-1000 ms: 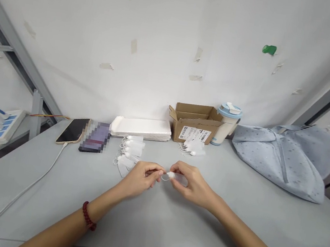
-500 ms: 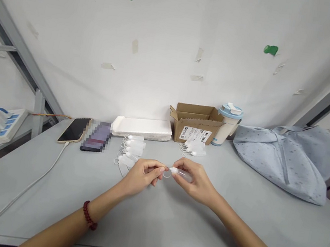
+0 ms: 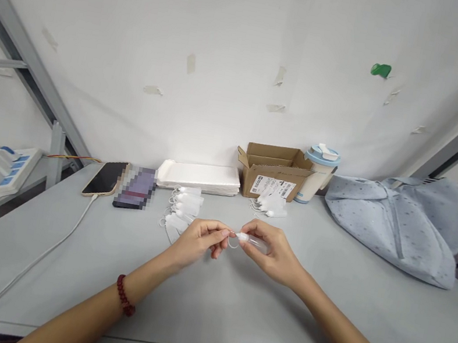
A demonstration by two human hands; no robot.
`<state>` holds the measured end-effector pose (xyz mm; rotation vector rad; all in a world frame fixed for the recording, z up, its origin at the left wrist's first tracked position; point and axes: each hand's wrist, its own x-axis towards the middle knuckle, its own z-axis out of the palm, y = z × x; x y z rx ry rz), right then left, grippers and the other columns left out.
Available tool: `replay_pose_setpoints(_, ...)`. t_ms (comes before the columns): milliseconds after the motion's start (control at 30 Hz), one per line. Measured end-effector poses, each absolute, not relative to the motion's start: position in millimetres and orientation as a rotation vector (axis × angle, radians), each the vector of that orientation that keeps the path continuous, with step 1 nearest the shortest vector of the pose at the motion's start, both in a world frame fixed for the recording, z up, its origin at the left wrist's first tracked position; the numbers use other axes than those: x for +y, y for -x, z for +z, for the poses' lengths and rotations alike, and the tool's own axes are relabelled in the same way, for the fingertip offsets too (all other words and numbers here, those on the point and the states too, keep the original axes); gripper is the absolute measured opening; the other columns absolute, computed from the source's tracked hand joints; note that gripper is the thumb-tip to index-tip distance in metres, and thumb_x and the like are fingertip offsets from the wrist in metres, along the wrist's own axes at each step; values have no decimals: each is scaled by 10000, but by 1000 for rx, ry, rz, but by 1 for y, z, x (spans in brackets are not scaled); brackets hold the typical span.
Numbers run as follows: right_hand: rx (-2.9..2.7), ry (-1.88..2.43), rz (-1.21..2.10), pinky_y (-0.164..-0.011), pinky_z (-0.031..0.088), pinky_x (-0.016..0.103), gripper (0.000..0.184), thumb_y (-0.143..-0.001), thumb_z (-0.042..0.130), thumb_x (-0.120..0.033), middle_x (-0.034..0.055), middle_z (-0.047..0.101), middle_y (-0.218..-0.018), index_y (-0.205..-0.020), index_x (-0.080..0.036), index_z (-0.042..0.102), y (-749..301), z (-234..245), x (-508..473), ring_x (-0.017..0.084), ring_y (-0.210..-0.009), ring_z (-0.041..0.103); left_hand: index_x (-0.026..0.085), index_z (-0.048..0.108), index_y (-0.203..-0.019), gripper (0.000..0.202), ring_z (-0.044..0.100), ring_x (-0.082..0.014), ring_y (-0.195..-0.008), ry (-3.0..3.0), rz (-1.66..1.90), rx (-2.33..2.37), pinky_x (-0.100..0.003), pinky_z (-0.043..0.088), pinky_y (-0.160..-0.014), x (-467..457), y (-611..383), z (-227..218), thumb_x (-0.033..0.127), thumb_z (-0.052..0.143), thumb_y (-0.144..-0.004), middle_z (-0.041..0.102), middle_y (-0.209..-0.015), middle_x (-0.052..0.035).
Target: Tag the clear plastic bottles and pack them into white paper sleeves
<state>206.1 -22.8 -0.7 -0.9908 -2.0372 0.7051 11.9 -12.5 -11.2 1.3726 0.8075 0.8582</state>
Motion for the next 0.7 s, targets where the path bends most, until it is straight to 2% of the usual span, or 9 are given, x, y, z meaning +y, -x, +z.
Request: replay_pose_setpoints(700, -2049, 1008, 712, -624, 432, 259, 56, -820, 528, -229, 18, 596, -751, -845, -184, 549, -205, 1, -24, 131, -675, 539, 122, 673, -796, 228, 465, -67, -478, -1306, 844, 814, -230, 374, -531, -12, -12, -13, 326, 570, -805, 529, -613, 12)
